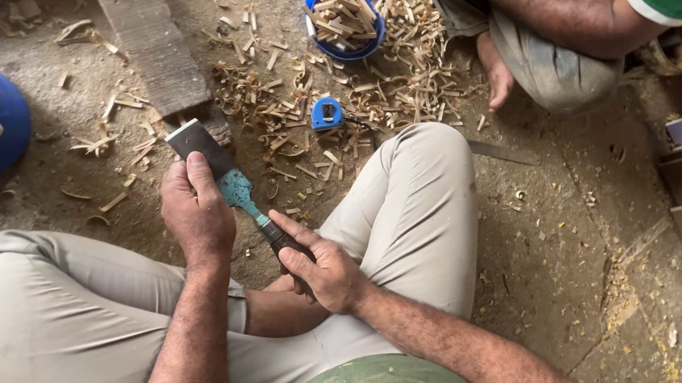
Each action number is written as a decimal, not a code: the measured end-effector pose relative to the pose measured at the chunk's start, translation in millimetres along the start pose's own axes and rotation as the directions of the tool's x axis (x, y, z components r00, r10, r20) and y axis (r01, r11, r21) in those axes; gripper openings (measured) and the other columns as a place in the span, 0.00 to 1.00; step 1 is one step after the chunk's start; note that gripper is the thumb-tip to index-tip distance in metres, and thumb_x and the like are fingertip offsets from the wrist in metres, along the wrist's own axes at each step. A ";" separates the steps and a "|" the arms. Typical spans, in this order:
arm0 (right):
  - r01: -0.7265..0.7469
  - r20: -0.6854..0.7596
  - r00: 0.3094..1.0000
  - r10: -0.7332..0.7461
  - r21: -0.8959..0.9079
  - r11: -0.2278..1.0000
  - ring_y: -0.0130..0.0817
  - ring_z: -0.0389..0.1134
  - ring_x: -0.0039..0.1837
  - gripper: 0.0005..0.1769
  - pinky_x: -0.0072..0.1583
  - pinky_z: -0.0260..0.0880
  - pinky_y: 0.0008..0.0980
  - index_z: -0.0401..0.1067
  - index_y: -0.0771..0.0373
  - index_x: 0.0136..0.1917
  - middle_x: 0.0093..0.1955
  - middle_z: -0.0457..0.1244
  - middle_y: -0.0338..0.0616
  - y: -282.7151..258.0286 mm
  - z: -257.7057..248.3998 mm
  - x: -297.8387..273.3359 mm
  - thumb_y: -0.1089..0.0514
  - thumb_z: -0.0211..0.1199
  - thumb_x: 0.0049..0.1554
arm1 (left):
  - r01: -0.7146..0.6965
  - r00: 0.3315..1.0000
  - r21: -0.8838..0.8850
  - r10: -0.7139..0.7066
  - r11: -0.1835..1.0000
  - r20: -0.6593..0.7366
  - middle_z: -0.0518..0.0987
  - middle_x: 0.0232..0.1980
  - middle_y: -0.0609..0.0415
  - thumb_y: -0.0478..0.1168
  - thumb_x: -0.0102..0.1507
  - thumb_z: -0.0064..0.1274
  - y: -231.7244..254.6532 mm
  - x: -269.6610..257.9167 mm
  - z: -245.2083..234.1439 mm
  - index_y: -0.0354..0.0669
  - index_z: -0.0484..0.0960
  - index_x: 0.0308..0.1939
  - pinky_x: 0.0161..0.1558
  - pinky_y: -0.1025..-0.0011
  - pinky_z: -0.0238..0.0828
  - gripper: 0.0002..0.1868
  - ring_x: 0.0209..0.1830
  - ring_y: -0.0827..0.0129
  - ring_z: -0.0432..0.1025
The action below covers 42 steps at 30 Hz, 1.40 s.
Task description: The person uses a chisel to carve and shape small wooden pieces while sitting on the floor, occasionally placing finished pieces in a blue container.
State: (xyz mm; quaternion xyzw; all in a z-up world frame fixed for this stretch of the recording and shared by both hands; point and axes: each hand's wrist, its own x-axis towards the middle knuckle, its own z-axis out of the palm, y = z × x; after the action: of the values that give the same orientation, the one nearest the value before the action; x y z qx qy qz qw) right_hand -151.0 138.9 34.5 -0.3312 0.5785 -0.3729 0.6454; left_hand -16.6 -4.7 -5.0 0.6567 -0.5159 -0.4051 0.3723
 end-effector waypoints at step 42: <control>0.014 -0.007 1.000 -0.015 -0.032 0.999 0.16 0.62 0.36 0.37 0.37 0.69 0.18 0.49 0.51 0.85 0.40 0.57 0.31 -1.6 -1.3 5.6 0.48 0.54 0.67 | -0.080 0.997 -0.028 0.080 0.996 0.010 0.72 0.36 0.53 0.52 0.76 0.42 -13.9 7.1 12.4 0.40 0.74 0.34 0.39 0.64 0.68 0.22 0.35 0.68 0.70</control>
State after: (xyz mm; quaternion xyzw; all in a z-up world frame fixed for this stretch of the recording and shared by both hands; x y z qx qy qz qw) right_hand -152.1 133.3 32.9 -0.3443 0.5844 -0.3694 0.6352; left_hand -21.7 -9.9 -23.6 0.6280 -0.5382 -0.4004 0.3945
